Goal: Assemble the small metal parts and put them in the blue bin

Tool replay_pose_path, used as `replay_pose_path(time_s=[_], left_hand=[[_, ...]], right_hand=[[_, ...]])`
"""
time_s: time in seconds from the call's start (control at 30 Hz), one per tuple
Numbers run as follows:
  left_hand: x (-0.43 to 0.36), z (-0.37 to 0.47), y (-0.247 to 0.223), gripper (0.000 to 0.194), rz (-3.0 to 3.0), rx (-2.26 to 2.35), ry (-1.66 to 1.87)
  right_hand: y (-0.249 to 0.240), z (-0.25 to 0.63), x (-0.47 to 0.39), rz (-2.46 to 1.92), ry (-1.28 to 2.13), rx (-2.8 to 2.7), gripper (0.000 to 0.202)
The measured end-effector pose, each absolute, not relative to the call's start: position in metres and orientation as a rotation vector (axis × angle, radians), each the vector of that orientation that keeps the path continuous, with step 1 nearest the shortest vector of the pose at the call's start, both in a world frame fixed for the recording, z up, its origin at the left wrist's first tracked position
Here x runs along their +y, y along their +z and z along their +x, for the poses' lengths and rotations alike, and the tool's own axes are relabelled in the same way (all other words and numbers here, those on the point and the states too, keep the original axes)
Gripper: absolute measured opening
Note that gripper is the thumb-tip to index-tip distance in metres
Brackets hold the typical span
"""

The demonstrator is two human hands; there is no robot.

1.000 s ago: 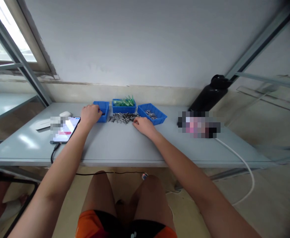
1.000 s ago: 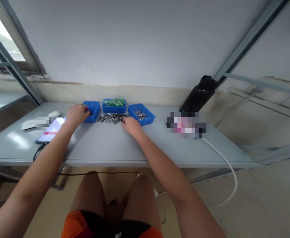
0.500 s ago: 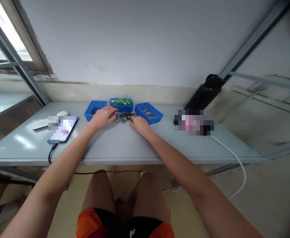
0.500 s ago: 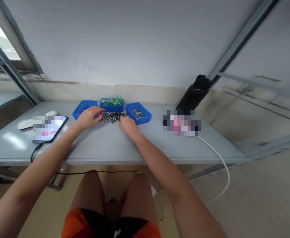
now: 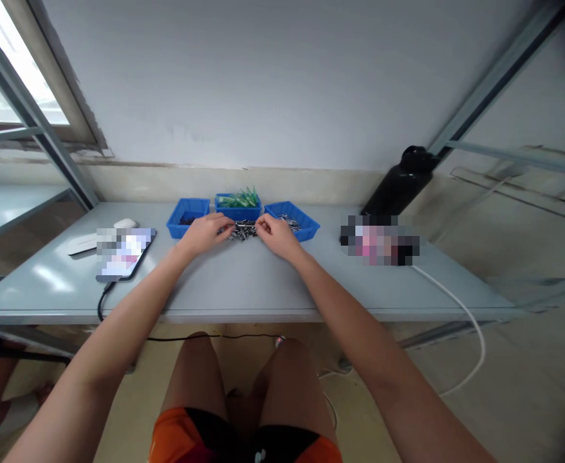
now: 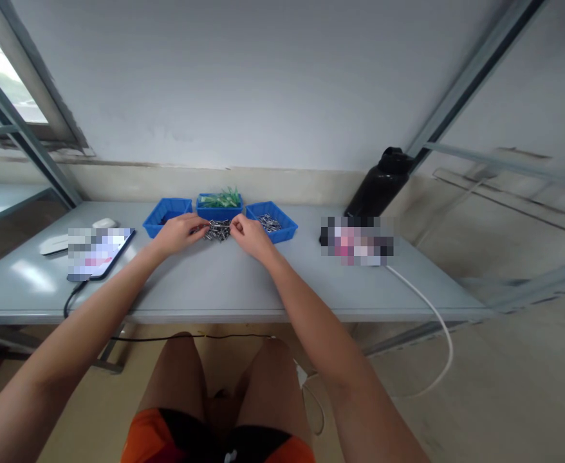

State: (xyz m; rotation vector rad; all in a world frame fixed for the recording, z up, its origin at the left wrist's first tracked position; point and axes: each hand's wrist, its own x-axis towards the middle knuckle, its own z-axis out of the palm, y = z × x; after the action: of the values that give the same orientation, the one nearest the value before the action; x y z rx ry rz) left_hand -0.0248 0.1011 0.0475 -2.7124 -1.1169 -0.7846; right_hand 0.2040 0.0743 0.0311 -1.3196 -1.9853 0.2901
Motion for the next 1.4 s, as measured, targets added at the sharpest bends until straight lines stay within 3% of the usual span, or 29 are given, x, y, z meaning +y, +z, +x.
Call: replay_pose_path(time_s=[0.83, 1.07, 1.4], left_hand=[[0.096, -0.022, 0.052, 0.022, -2.786, -0.99, -0.87], [0.091, -0.014, 0.049, 0.022, -2.884, -0.897, -1.038], [0.09, -0.009, 0.049, 0.02, -3.095, -0.855, -0.991]], right_hand=[[0.035, 0.2, 0.066, -1.163, 0.612, -2.131, 0.016], [0.033, 0.198, 0.067, -1.128, 0.616, -2.177, 0.018], [0.029, 0.197, 0.069, -1.13, 0.604, -2.194, 0.021]])
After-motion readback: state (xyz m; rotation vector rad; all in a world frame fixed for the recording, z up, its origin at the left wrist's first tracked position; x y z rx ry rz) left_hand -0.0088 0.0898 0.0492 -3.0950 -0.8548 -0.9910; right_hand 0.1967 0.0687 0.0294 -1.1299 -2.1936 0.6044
